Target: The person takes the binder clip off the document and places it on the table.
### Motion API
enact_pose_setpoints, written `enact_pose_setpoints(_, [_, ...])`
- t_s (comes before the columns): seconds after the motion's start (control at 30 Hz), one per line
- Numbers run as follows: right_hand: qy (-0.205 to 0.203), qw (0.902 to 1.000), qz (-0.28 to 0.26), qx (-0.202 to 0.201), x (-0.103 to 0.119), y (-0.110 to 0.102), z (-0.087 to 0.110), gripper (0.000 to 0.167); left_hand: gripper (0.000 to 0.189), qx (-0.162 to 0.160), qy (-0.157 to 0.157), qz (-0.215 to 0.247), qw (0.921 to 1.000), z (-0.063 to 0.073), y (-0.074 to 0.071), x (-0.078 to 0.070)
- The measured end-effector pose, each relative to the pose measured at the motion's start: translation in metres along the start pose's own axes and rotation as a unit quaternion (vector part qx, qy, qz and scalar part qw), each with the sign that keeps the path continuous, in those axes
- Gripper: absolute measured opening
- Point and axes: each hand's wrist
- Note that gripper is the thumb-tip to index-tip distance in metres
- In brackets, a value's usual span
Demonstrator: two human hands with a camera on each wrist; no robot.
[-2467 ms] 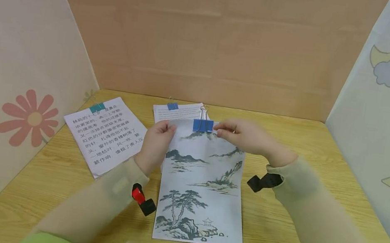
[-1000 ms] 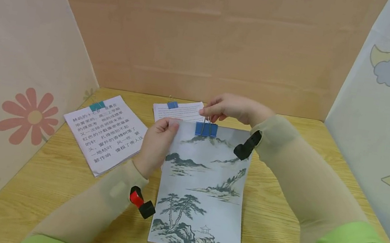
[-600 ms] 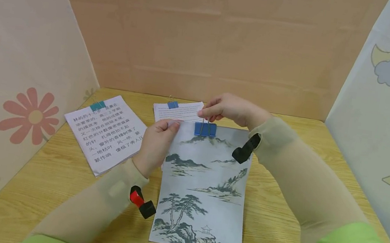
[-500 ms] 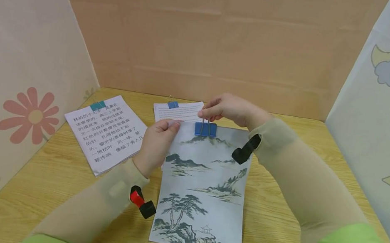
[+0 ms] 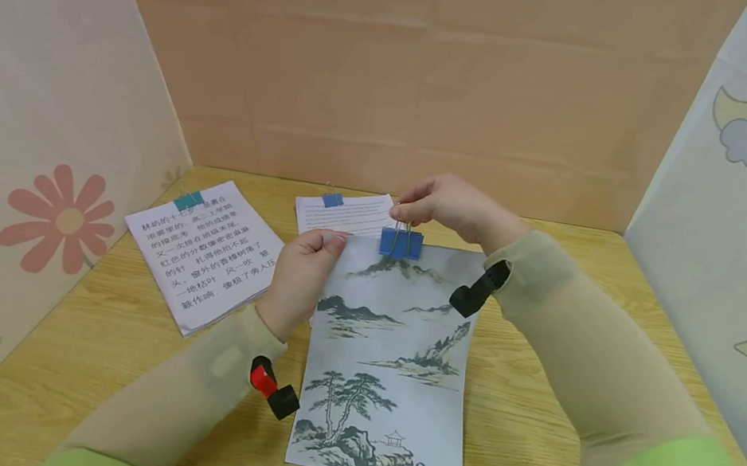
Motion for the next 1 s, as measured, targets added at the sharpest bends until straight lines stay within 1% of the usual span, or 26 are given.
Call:
enact_pose_setpoints(0.13, [-0.003, 0.9999, -0.004, -0.010, -0.001, -0.008, 0.004, 0.032, 0.019, -0.002, -0.004, 0.002, 1.0000, 0.001, 0.000, 0.000])
enact_pose_setpoints(0.37, [-0.005, 0.9996, -0.023, -0.016, -0.006, -0.025, 0.012, 0.038, 0.019, 0.005, 0.007, -0.002, 1.0000, 0.001, 0.000, 0.001])
enact_pose_setpoints(0.47, [-0.002, 0.9994, -0.024, -0.025, -0.008, -0.032, 0.016, 0.040, 0.020, 0.006, 0.010, 0.000, 0.9999, 0.001, 0.000, 0.002])
enact_pose_setpoints(0.63, [0.002, 0.9988, -0.021, -0.043, -0.014, -0.045, 0.027, 0.047, 0.020, 0.001, 0.002, -0.005, 1.0000, 0.002, -0.001, 0.002])
enact_pose_setpoints(0.87, [-0.019, 0.9967, -0.050, -0.061, -0.029, -0.066, 0.042, 0.046, 0.020, -0.001, -0.009, -0.002, 1.0000, 0.002, -0.001, 0.002])
enact_pose_setpoints(1.0, [-0.010, 0.9954, -0.060, -0.074, -0.039, -0.077, 0.053, 0.050, 0.019, -0.005, -0.015, -0.005, 0.9999, 0.002, 0.000, 0.001])
Point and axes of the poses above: each hand's wrist, its own z-axis away from the middle knuckle, its own y-axis out of the palm, x = y × z, and after that the axes turned 11 degrees about -z, right-handed
